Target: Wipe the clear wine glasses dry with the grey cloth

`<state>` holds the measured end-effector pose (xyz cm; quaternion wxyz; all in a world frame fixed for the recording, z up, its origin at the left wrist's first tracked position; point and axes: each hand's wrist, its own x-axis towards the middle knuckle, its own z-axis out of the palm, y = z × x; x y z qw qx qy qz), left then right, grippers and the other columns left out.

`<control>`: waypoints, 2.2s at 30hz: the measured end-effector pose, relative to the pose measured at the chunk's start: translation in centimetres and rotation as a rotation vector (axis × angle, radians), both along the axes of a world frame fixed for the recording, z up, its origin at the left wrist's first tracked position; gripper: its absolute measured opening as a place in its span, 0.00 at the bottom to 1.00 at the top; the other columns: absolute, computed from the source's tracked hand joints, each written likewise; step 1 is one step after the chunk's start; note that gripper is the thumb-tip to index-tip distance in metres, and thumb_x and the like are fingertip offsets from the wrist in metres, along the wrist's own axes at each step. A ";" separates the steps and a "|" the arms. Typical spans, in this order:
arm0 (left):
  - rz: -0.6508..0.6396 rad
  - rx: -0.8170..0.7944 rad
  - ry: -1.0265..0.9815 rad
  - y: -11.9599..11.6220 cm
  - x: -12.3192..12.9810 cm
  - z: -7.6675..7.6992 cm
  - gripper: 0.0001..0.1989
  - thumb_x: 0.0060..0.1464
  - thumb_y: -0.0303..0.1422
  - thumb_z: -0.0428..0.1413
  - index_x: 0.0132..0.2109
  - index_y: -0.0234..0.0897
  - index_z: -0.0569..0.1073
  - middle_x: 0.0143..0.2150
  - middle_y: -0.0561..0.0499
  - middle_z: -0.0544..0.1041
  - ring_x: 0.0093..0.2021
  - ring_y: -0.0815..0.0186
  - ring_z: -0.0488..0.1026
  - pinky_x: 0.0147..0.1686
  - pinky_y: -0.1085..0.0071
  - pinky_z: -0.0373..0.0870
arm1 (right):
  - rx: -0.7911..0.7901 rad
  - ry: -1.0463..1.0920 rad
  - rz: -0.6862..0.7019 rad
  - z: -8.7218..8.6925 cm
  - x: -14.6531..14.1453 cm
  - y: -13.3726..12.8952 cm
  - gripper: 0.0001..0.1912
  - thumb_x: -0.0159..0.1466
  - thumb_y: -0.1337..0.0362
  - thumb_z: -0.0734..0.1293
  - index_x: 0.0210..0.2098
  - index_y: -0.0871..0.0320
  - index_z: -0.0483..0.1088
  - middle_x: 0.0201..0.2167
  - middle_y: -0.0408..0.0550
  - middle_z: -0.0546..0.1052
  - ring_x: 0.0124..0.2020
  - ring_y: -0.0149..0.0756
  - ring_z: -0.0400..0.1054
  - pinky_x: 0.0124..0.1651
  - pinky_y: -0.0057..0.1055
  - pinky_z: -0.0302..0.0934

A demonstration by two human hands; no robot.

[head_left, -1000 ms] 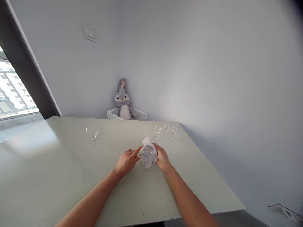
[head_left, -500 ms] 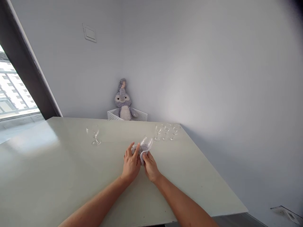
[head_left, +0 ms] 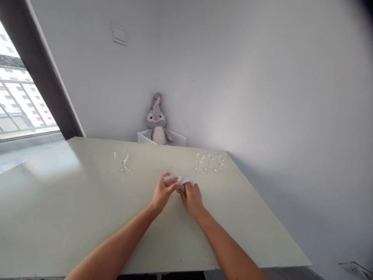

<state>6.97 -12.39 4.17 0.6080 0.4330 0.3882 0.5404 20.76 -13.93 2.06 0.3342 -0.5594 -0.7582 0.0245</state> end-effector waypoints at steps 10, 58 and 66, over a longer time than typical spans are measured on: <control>0.069 0.071 -0.071 -0.1 -0.7 1.0 0.31 0.37 0.35 0.63 0.48 0.40 0.60 0.45 0.43 0.72 0.41 0.59 0.73 0.44 0.58 0.67 | -0.091 0.223 0.029 0.4 1.3 0.8 0.12 0.61 0.62 0.56 0.42 0.57 0.65 0.36 0.47 0.71 0.32 0.34 0.65 0.34 0.29 0.56; 0.322 0.141 0.021 3.0 -1.0 -4.3 0.21 0.47 0.33 0.52 0.50 0.42 0.59 0.45 0.47 0.68 0.43 0.66 0.68 0.35 0.70 0.68 | -0.352 0.331 -0.521 -0.8 7.4 7.5 0.16 0.58 0.60 0.54 0.32 0.59 0.70 0.24 0.48 0.74 0.25 0.36 0.66 0.25 0.27 0.50; 0.398 0.141 0.006 3.4 -1.3 -4.5 0.19 0.45 0.32 0.52 0.48 0.42 0.62 0.42 0.49 0.68 0.42 0.67 0.67 0.37 0.69 0.68 | -0.316 0.390 -0.502 -1.2 7.5 7.1 0.12 0.55 0.57 0.58 0.29 0.58 0.68 0.23 0.46 0.73 0.23 0.34 0.64 0.24 0.26 0.50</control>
